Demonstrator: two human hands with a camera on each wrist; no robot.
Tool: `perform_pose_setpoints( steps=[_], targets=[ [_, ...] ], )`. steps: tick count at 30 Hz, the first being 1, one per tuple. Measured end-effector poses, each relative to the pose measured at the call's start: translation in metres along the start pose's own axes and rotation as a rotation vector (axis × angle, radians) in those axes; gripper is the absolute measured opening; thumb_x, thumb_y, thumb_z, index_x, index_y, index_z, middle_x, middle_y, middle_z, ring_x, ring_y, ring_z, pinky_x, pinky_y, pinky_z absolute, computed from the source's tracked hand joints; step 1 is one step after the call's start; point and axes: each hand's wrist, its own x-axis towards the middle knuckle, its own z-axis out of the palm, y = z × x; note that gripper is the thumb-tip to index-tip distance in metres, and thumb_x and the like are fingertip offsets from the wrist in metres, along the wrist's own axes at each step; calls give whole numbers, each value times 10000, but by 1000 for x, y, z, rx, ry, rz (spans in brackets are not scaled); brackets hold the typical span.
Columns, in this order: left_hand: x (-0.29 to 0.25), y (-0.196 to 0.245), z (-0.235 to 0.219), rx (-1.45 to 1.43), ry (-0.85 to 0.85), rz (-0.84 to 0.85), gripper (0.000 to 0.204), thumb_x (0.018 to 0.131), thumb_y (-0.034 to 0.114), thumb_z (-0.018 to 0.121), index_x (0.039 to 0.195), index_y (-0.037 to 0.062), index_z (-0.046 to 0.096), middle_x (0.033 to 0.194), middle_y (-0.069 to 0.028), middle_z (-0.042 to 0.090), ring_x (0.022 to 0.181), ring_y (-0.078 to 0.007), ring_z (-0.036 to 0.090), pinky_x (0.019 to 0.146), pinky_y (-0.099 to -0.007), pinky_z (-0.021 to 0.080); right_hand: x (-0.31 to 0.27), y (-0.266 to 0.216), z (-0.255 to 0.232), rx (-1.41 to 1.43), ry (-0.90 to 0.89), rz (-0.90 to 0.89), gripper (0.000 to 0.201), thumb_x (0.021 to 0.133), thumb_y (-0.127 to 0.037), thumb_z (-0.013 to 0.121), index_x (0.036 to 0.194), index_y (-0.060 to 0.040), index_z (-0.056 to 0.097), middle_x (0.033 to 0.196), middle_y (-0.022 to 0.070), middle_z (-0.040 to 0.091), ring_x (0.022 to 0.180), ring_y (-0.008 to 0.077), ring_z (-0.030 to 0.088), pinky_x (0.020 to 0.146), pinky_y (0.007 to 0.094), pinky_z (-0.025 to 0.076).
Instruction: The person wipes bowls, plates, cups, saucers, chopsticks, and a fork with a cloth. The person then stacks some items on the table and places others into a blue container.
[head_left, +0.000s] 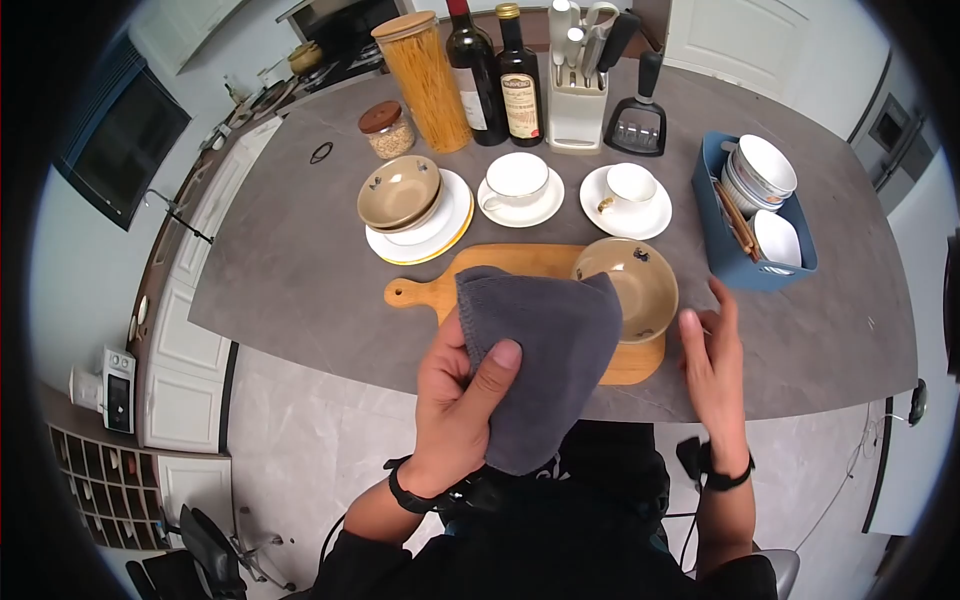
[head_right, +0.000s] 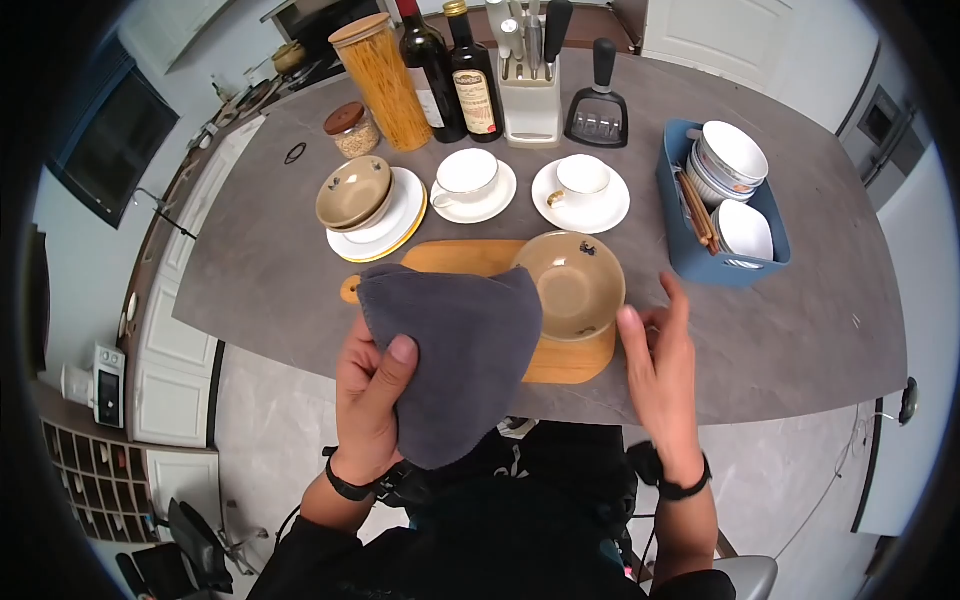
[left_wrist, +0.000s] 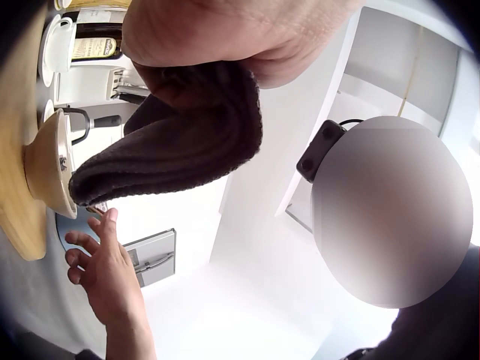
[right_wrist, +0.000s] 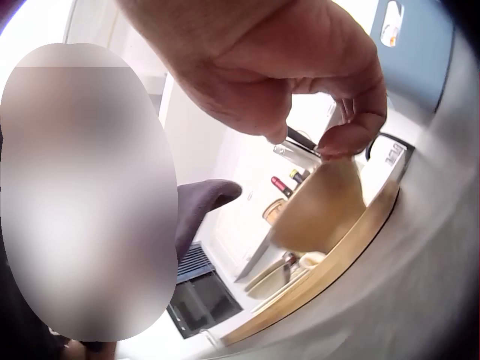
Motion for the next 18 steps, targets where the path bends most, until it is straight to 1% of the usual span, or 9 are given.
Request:
perform_pose_setpoints(
  steps=[1, 3, 4, 8, 11, 14, 16, 17, 18],
  targets=[
    [0, 0, 0, -10, -12, 12, 390, 1022, 175, 632, 1350, -5, 523, 1269, -128, 667, 1133, -183, 659, 995, -332, 521, 10, -3, 1, -1, 4, 0, 534, 1017, -215, 624, 1432, 67, 442, 891, 154, 694, 683, 173, 637, 623, 322, 500],
    [1, 2, -1, -27, -30, 42, 397, 1035, 158, 618, 1377, -11, 508, 1265, -98, 669, 1129, -133, 640, 988, -292, 501, 25, -5, 7, 2, -137, 76, 529, 1034, -249, 590, 1415, 82, 432, 713, 158, 651, 618, 170, 609, 601, 324, 472],
    [2, 3, -3, -26, -27, 47, 397, 1035, 158, 618, 1377, -11, 508, 1265, -98, 669, 1129, -133, 640, 988, -292, 501, 29, 9, 13, 0, -132, -24, 490, 1004, -193, 596, 1395, 73, 466, 684, 143, 647, 591, 167, 590, 591, 328, 474],
    [3, 5, -3, -90, -45, 22, 388, 1042, 152, 603, 1380, -11, 503, 1264, -101, 669, 1128, -133, 641, 988, -292, 503, 32, 11, 11, 9, -241, -50, 468, 965, -133, 587, 1376, 72, 499, 697, 155, 654, 588, 163, 590, 587, 326, 472],
    [5, 7, -2, -144, -56, -28, 388, 1054, 161, 581, 1390, -8, 489, 1278, -99, 661, 1130, -131, 640, 986, -287, 505, 25, 0, 3, 24, -276, 61, 450, 938, -96, 578, 1349, 78, 525, 679, 127, 648, 583, 141, 580, 579, 318, 468],
    [6, 7, 0, -208, -104, -88, 407, 1065, 173, 559, 1418, -5, 460, 1314, -91, 637, 1161, -123, 621, 996, -286, 497, 13, -4, -6, -95, -242, -10, 467, 942, -96, 583, 1375, 68, 521, 719, 97, 650, 620, 119, 596, 569, 310, 457],
    [7, 8, 2, -240, -130, -114, 426, 1070, 178, 549, 1440, -3, 439, 1337, -87, 620, 1189, -118, 603, 1009, -287, 488, -3, -22, -13, -192, 12, -45, 532, 964, -187, 631, 1429, 36, 504, 931, 104, 694, 791, 135, 644, 708, 307, 515],
    [8, 9, 5, -243, -169, -134, 445, 1071, 176, 546, 1461, 0, 420, 1357, -81, 602, 1217, -115, 580, 1027, -287, 472, -10, -19, -12, -191, 5, -48, 532, 964, -187, 631, 1429, 36, 504, 931, 104, 694, 791, 135, 644, 708, 307, 515],
    [9, 10, 9, -245, -210, -156, 464, 1073, 175, 542, 1482, 4, 401, 1376, -74, 583, 1245, -112, 558, 1046, -287, 456, -17, -15, -10, 230, -101, -151, 632, 948, -283, 689, 1458, 24, 479, 1110, 122, 666, 950, 168, 641, 832, 329, 509]
  ],
)
